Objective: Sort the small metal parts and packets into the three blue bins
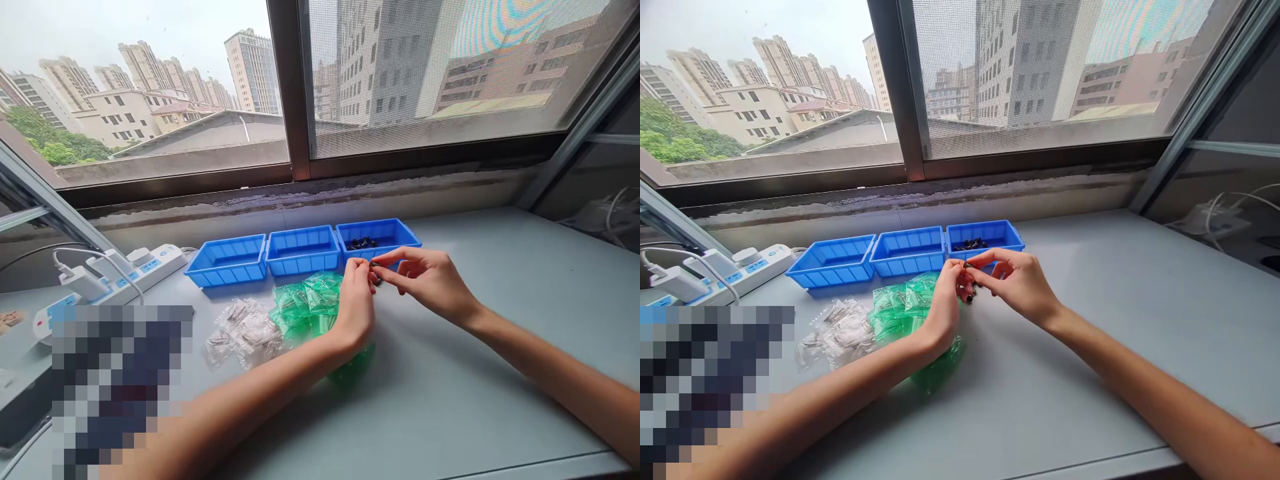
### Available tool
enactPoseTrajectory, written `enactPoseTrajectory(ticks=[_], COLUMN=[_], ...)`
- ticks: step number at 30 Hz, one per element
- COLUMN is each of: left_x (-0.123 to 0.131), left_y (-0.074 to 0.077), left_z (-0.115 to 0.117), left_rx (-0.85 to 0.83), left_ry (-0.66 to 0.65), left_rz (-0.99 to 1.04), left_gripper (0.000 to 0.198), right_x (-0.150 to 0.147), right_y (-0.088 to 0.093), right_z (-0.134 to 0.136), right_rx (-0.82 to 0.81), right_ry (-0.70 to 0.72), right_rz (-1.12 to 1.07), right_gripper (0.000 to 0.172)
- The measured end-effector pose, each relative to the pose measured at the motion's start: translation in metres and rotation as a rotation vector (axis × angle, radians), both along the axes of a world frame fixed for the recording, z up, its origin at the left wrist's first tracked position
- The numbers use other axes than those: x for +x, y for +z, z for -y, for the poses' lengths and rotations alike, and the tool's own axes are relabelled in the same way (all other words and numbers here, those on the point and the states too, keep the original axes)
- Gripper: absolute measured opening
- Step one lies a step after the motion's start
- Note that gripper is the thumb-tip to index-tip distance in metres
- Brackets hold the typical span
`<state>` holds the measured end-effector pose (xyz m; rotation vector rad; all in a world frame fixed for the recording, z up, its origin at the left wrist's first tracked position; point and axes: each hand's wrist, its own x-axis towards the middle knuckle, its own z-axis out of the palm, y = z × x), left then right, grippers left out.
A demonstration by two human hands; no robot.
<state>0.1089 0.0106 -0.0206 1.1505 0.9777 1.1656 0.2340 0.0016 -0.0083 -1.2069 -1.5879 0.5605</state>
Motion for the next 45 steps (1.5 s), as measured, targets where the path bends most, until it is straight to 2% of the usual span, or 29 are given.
enactPoseTrajectory(ticks=[5,10,17,22,26,31,34,40,45], left_x=[-0.001,0.000,0.000,0.000,0.000,0.001,0.000,0.000,0.000], left_y=[-0.001,0.000,0.001,0.003,0.003,0.002,0.000,-0.001,-0.003], left_z=[-0.001,-0.001,0.000,0.001,0.001,0.000,0.000,-0.001,-0.001], left_rx=[0.038,0.026,-0.011,-0.022,-0.014,-0.001,0.008,0.016,0.034], left_ry=[-0.005,-0.006,0.004,0.008,0.011,0.012,0.016,0.012,0.014], left_rz=[-0.009,-0.002,0.025,0.030,0.035,0.025,0.017,0.013,0.007], left_gripper=[0.023,0.020,0.015,0.014,0.015,0.016,0.016,0.016,0.016], right_x=[0.000,0.004,0.011,0.015,0.016,0.023,0.027,0.027,0.024], right_y=[0.001,0.001,-0.001,-0.003,-0.006,-0.010,-0.012,-0.016,-0.017], right_z=[-0.005,-0.014,-0.020,-0.021,-0.020,-0.018,-0.018,-0.020,-0.018], right_rx=[-0.125,-0.198,-0.272,-0.207,-0.153,-0.005,0.006,-0.077,-0.041], right_ry=[0.009,-0.043,-0.111,-0.137,-0.119,-0.167,-0.143,-0.097,-0.114], right_rz=[-0.192,-0.383,-0.411,-0.385,-0.199,0.397,0.617,0.686,0.677], right_gripper=[0.043,0.044,0.037,0.031,0.029,0.014,0.016,0.023,0.020])
